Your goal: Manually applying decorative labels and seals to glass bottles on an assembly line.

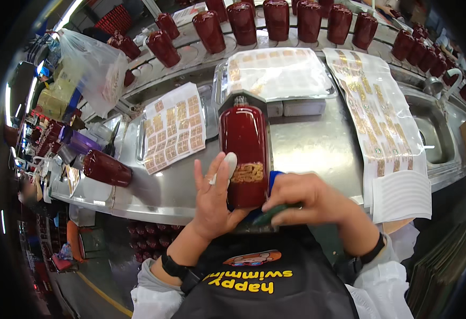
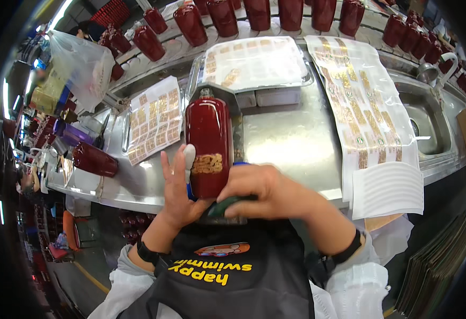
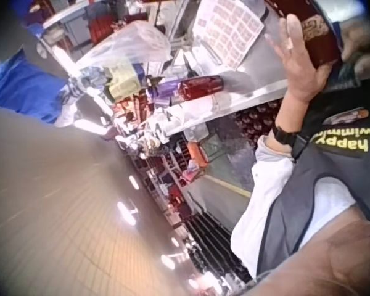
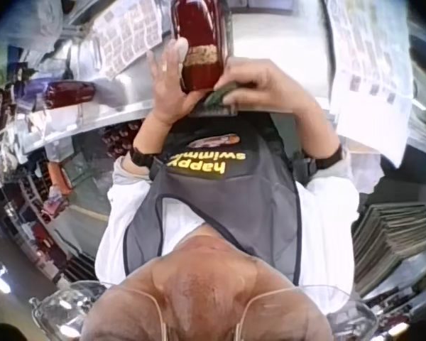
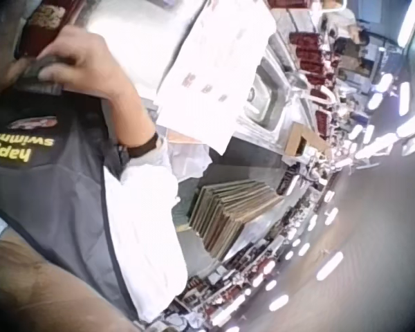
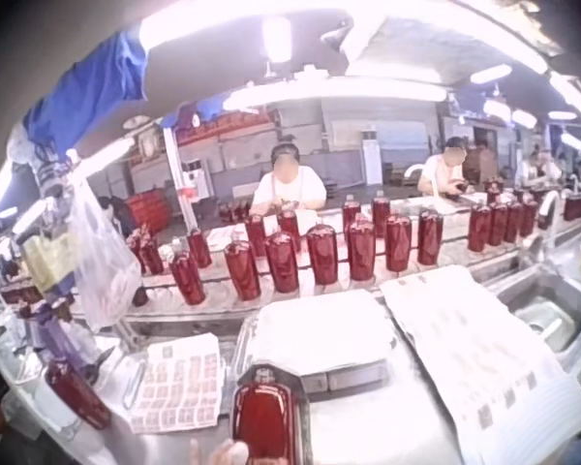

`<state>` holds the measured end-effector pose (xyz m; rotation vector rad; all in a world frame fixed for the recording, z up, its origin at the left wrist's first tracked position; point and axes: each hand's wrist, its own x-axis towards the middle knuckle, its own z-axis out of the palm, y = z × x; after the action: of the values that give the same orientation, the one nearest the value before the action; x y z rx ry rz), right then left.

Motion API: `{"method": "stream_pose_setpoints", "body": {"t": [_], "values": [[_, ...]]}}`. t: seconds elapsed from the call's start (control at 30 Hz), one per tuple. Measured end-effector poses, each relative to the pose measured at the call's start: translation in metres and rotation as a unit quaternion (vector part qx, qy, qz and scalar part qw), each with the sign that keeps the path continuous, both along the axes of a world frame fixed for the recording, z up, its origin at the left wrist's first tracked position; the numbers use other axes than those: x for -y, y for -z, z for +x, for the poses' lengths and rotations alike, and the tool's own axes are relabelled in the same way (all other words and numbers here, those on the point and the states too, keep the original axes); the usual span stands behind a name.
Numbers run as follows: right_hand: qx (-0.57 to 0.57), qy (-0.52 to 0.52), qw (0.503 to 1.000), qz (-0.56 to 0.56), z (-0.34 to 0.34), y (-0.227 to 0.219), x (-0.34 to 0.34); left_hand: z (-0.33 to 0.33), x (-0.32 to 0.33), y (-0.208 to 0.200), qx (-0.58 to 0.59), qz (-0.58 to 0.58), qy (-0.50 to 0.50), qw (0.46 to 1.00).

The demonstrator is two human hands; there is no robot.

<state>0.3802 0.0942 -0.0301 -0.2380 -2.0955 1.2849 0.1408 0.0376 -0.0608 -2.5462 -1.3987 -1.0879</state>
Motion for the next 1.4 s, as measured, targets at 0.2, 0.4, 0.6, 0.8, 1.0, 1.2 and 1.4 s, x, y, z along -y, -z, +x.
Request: {"method": "stream_pose_setpoints", "body": {"t": [0.2,0.4,0.6,0.8,1.0,1.2,1.4], "values": [[-0.001,0.246,0.936,0.251,-0.013,0.013,0.000,-0.005,-0.002,0.001,-0.018,0.001,0.011,1.000],[-0.015,0.421,0.894,0.151,-0.017,0.015,-0.025,0.002,-0.001,0.010,0.043,0.008,0.008,0.999],[0.053,0.092,0.994,-0.032,-0.008,-0.003,-0.009,-0.009,0.004,0.017,0.045,-0.044,-0.018,0.998],[0.032,0.183,0.965,0.185,-0.021,-0.013,0.010,-0.011,0.002,0.020,0.079,-0.043,-0.029,0.995],[0.016,0.423,0.892,0.156,-0.030,-0.009,-0.015,-0.010,0.000,0.008,0.058,-0.050,-0.025,0.997],[0.036,0.297,0.917,0.264,-0.031,-0.020,0.007,-0.005,0.004,0.014,0.078,0.031,-0.032,0.996],[0.060,0.061,0.981,0.173,-0.024,-0.022,0.021,-0.008,0.004,0.011,0.044,0.019,-0.014,0.999]]}}
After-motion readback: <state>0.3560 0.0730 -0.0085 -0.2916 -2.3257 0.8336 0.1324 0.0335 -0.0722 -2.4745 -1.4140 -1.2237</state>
